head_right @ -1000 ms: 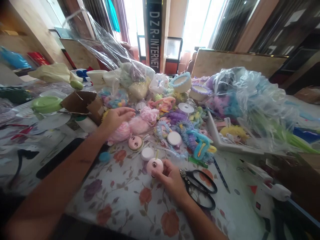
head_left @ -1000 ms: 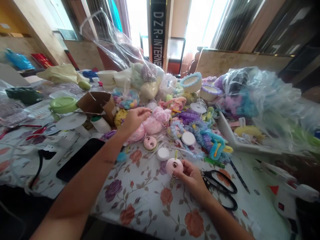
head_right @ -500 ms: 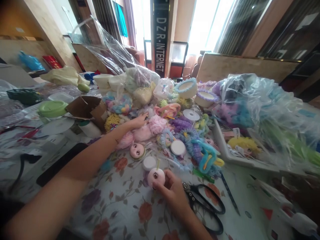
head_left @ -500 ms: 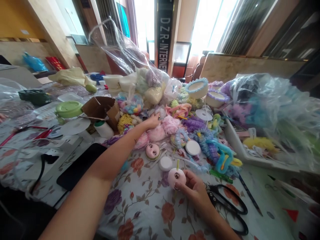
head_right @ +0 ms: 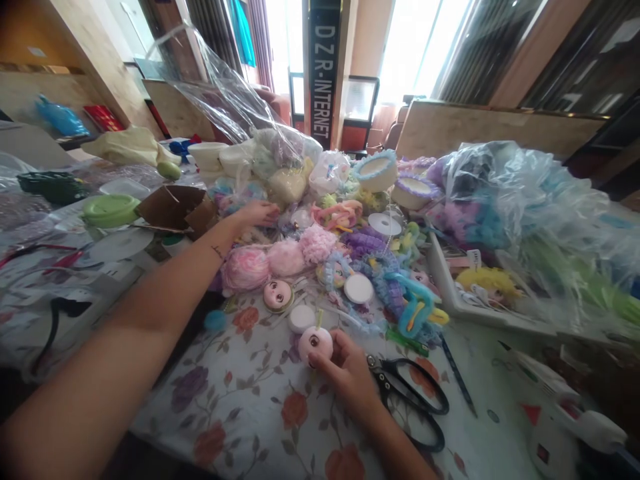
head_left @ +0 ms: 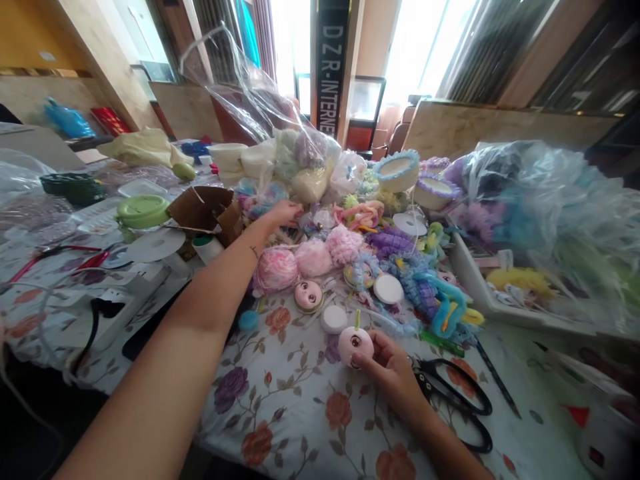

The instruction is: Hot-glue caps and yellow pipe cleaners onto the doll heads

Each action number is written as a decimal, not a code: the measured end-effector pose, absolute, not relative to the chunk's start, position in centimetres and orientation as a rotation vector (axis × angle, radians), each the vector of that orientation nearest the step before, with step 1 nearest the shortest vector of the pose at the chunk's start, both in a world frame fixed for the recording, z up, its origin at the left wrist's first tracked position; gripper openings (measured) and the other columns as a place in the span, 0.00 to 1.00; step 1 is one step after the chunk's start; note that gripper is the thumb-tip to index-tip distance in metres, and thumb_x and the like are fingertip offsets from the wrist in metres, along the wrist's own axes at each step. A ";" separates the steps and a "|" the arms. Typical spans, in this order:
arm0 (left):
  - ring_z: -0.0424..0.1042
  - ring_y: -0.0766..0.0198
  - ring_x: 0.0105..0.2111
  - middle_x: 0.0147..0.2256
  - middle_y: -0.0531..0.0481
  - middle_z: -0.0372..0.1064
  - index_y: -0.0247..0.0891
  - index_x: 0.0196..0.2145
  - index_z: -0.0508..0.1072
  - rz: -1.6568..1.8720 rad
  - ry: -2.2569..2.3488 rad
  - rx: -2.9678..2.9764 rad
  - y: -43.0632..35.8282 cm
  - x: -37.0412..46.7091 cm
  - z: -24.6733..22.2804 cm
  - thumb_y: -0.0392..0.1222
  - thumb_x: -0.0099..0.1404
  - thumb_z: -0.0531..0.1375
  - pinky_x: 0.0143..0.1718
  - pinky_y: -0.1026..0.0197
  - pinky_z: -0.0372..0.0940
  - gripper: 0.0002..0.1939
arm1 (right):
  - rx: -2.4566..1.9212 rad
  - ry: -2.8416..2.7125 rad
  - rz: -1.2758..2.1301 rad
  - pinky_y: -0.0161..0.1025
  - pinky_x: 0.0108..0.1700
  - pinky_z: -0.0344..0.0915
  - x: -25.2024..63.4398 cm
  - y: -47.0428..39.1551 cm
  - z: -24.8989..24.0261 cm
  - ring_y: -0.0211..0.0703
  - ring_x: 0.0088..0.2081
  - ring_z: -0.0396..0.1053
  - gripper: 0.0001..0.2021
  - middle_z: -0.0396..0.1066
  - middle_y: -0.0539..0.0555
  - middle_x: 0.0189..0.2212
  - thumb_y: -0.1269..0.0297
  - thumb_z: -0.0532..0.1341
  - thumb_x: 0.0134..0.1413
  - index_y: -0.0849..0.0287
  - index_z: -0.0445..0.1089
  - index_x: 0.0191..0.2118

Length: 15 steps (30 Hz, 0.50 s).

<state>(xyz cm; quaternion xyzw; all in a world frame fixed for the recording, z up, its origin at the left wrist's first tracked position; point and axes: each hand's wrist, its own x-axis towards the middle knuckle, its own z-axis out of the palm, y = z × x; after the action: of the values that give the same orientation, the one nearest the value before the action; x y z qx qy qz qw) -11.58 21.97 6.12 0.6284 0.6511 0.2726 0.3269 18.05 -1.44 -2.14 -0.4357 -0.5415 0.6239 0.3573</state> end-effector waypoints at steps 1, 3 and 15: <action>0.71 0.57 0.45 0.50 0.42 0.67 0.35 0.53 0.67 0.682 1.757 1.643 22.1 -12.1 6.4 0.48 0.68 0.57 0.45 0.49 0.69 0.19 | -1.120 -1.394 1.617 0.34 0.31 0.62 18.1 -1.5 -2.2 0.41 0.33 0.66 0.16 0.71 0.51 0.31 0.52 0.67 0.51 0.58 0.70 0.38; 0.71 0.58 0.44 0.49 0.43 0.68 0.35 0.52 0.68 0.574 1.832 1.662 22.0 -12.9 6.5 0.46 0.68 0.58 0.44 0.50 0.70 0.18 | -1.107 -1.390 1.627 0.34 0.31 0.62 18.1 -1.4 -2.3 0.40 0.32 0.66 0.15 0.70 0.51 0.31 0.53 0.67 0.51 0.58 0.70 0.38; 0.70 0.55 0.48 0.51 0.43 0.67 0.37 0.52 0.68 -0.190 2.192 1.831 21.2 -12.3 5.4 0.45 0.67 0.59 0.47 0.49 0.68 0.18 | -1.113 -1.374 1.666 0.33 0.28 0.62 18.1 -1.4 -2.1 0.40 0.31 0.65 0.14 0.69 0.51 0.30 0.53 0.67 0.51 0.58 0.69 0.37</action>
<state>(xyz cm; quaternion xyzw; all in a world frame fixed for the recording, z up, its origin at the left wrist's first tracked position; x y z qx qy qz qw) -12.27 21.15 5.42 0.6336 0.7583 -0.0656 0.1390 18.13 -1.40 -2.08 -0.4294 -0.5301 0.6428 0.3484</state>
